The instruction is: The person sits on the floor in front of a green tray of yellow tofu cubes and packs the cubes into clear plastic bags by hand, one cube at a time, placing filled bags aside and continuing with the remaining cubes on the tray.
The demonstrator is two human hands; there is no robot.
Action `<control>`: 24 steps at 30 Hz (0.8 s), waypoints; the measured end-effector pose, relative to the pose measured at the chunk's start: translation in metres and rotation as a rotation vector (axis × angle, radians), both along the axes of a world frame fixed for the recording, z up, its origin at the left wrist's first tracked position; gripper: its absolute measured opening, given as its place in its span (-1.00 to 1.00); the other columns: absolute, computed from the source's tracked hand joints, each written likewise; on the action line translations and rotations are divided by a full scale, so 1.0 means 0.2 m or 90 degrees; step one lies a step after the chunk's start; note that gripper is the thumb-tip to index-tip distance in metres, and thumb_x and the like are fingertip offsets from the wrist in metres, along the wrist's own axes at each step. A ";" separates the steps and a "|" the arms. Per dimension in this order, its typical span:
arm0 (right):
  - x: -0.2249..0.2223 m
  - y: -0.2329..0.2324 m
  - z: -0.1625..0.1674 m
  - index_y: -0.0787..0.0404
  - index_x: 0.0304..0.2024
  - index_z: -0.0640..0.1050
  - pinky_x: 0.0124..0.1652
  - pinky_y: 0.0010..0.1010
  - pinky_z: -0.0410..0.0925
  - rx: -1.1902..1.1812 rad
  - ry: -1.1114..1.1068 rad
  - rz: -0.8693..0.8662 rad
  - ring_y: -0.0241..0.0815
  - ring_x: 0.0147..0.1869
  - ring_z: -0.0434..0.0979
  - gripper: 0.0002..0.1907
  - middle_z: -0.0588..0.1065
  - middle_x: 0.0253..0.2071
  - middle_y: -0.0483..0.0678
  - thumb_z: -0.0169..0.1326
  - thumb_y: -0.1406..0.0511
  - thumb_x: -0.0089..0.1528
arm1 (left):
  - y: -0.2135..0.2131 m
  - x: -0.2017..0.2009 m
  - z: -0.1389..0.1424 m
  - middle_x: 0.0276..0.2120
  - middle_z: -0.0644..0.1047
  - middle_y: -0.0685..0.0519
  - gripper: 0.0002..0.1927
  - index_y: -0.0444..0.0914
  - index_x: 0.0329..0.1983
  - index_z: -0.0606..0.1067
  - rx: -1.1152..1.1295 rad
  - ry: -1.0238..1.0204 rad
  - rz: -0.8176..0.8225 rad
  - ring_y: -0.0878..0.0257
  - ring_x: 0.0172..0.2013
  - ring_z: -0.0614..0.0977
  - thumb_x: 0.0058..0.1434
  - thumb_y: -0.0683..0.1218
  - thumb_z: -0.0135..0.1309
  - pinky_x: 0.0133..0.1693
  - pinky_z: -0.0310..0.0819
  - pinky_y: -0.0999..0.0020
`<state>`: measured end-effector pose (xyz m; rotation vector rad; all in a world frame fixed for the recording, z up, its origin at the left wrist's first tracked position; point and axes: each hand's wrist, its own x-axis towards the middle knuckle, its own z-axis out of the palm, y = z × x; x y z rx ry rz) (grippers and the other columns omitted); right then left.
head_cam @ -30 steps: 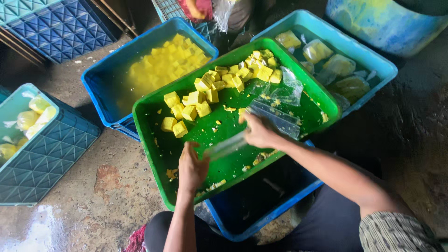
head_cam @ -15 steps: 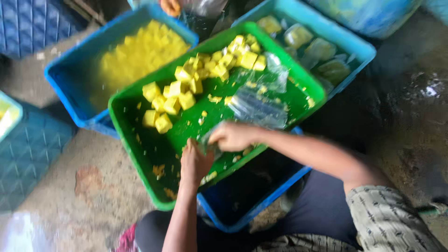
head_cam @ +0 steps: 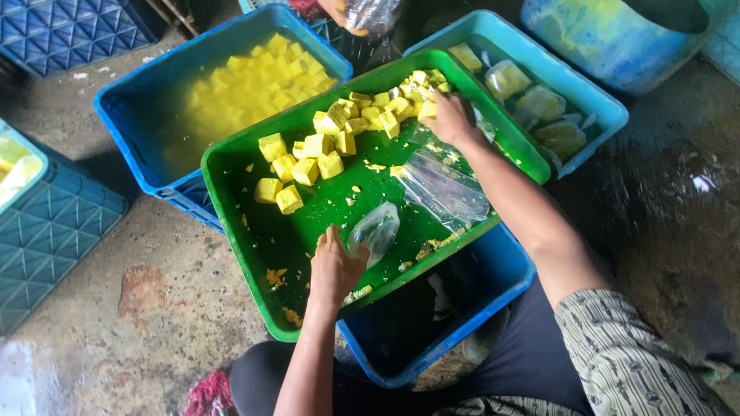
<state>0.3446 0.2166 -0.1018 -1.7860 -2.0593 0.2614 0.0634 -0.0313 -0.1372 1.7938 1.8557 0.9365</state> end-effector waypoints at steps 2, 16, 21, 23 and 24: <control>-0.03 -0.01 0.08 0.07 0.29 0.42 0.16 -0.07 0.40 -0.019 -0.042 -0.027 0.19 0.21 0.55 -0.37 0.55 0.15 0.19 0.30 0.16 0.20 | -0.01 -0.02 -0.01 -0.15 0.53 -0.36 -0.40 -0.39 0.05 0.38 -0.018 0.018 -0.017 -0.31 -0.19 0.61 0.06 0.05 0.25 -0.16 0.53 -0.09; 0.12 0.15 0.11 0.16 0.18 0.50 0.13 -0.07 0.34 -0.008 -0.121 0.134 0.26 0.21 0.46 -0.29 0.50 0.13 0.25 0.44 0.21 0.00 | 0.01 -0.04 -0.01 -0.18 0.53 -0.37 -0.41 -0.38 0.01 0.36 -0.043 0.020 -0.022 -0.30 -0.19 0.61 0.11 0.10 0.26 -0.18 0.54 -0.10; 0.10 0.11 0.22 0.18 0.10 0.53 0.02 -0.08 0.44 -0.111 -0.137 0.078 0.17 0.08 0.58 -0.33 0.57 0.01 0.19 0.43 0.26 -0.06 | -0.01 -0.04 0.01 -0.14 0.55 -0.32 -0.42 -0.35 0.03 0.40 -0.102 0.027 -0.022 -0.27 -0.15 0.62 0.13 0.12 0.24 -0.13 0.54 -0.07; 0.12 0.11 0.25 0.18 0.04 0.56 0.05 -0.12 0.46 -0.129 -0.117 0.072 0.10 0.09 0.61 -0.40 0.60 0.01 0.15 0.40 0.29 -0.07 | -0.02 -0.05 0.01 -0.15 0.55 -0.34 -0.40 -0.36 0.03 0.40 -0.054 0.017 -0.024 -0.29 -0.15 0.61 0.10 0.12 0.27 -0.15 0.53 -0.08; 0.13 0.11 0.25 0.17 0.07 0.53 0.03 -0.11 0.46 -0.131 -0.131 0.097 0.10 0.08 0.61 -0.34 0.59 0.01 0.15 0.40 0.30 -0.10 | -0.04 -0.04 0.02 -0.15 0.55 -0.35 -0.39 -0.37 0.03 0.41 -0.034 0.012 -0.035 -0.29 -0.15 0.61 0.08 0.11 0.28 -0.16 0.53 -0.09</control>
